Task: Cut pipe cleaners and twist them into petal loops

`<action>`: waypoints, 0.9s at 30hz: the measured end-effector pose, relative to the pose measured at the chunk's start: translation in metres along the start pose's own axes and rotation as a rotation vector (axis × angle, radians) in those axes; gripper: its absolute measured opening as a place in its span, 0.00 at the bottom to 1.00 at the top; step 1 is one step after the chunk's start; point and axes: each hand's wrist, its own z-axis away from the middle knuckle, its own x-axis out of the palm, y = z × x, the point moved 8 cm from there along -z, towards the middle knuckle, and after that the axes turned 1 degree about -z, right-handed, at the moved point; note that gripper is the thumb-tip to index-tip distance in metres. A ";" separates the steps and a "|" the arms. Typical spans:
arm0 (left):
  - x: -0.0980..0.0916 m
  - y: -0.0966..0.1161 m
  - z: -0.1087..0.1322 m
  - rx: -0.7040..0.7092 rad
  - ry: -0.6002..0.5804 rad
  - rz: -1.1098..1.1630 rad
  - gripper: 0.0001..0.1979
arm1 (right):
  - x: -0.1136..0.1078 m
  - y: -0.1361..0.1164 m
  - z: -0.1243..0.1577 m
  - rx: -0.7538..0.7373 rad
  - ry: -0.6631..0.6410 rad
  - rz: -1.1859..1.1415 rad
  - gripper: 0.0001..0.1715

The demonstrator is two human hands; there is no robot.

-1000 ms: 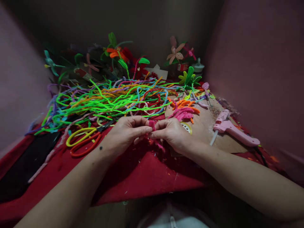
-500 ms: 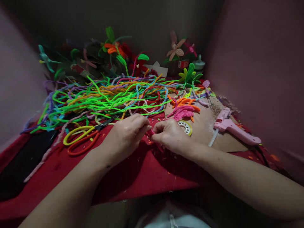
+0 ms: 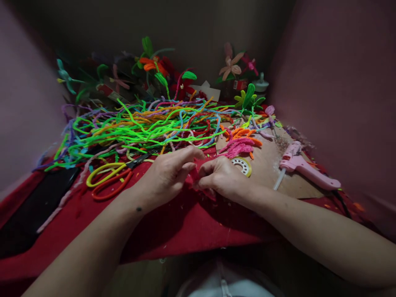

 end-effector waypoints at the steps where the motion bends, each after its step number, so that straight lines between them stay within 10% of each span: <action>1: -0.001 0.001 0.000 0.008 0.001 0.043 0.09 | 0.001 0.000 0.000 0.006 -0.014 -0.025 0.12; 8: -0.006 -0.020 -0.003 -0.249 0.070 0.379 0.10 | 0.004 0.000 -0.003 -0.027 -0.082 -0.248 0.13; 14: 0.020 -0.033 0.004 -0.535 -0.125 0.734 0.08 | 0.002 0.004 -0.006 -0.018 -0.065 -0.348 0.11; 27: 0.035 -0.042 0.012 -0.755 0.220 1.041 0.10 | 0.004 0.008 -0.010 0.043 -0.122 -0.533 0.15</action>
